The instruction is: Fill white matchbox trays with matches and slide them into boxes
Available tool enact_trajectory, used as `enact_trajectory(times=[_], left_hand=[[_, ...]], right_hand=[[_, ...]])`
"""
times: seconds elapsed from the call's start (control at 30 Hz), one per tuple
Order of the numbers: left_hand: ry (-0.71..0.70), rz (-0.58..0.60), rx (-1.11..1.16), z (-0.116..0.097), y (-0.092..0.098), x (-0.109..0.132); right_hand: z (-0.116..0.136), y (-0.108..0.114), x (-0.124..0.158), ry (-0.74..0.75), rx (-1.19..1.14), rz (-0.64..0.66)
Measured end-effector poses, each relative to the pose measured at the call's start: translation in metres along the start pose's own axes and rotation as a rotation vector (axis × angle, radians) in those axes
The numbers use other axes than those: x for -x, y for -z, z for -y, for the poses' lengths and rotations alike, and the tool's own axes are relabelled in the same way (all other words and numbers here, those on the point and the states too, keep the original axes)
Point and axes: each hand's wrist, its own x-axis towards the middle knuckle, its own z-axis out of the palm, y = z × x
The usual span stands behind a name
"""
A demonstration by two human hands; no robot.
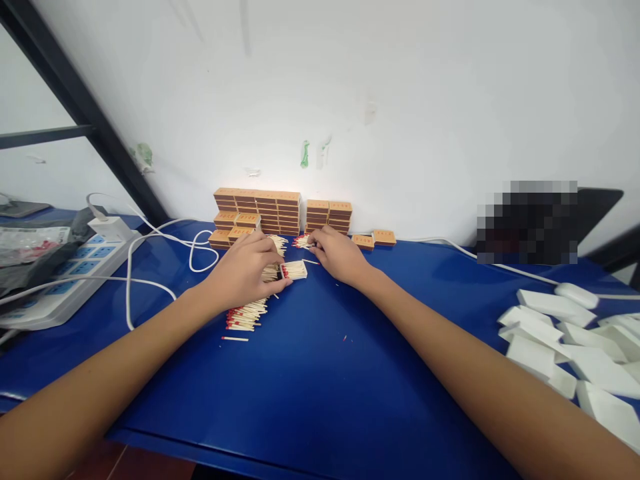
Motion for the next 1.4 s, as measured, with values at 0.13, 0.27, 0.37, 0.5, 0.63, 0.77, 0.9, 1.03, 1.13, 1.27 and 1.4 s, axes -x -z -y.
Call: enact_trajectory(times=[0.13, 0.27, 0.37, 0.5, 0.63, 0.77, 0.9, 1.03, 1.13, 1.27, 1.4], left_hand=[[-0.004, -0.006, -0.001, 0.0, 0.0, 0.0], [-0.003, -0.004, -0.005, 0.0, 0.001, 0.0], [-0.004, -0.001, -0.007, 0.0, 0.001, -0.001], [-0.003, 0.001, -0.007, 0.0, 0.001, -0.001], [-0.001, 0.002, -0.008, 0.0, 0.0, -0.001], [0.002, -0.002, -0.009, 0.0, 0.0, 0.0], [-0.003, 0.0, -0.009, 0.0, 0.0, 0.0], [-0.005, 0.0, -0.005, 0.0, 0.001, 0.0], [-0.008, -0.005, -0.001, 0.001, 0.0, 0.0], [-0.005, -0.012, 0.007, 0.0, 0.001, 0.0], [0.0, 0.016, 0.027, -0.001, 0.004, -0.001]], right_hand=[[-0.006, -0.005, 0.0, 0.004, -0.017, 0.004], [-0.009, -0.006, 0.001, -0.006, -0.045, -0.018], [-0.01, -0.006, 0.001, 0.012, -0.042, -0.022], [-0.012, -0.007, 0.0, 0.012, -0.012, -0.001], [-0.011, -0.006, 0.0, 0.008, 0.018, 0.028], [-0.008, -0.005, 0.0, 0.002, 0.017, 0.04], [-0.005, -0.003, 0.0, -0.018, 0.023, 0.062], [-0.002, -0.003, 0.001, -0.017, 0.029, 0.079], [0.0, -0.003, 0.001, -0.008, 0.039, 0.088], [0.002, 0.003, 0.0, 0.005, 0.004, 0.1], [0.002, 0.017, -0.004, -0.002, -0.058, 0.161]])
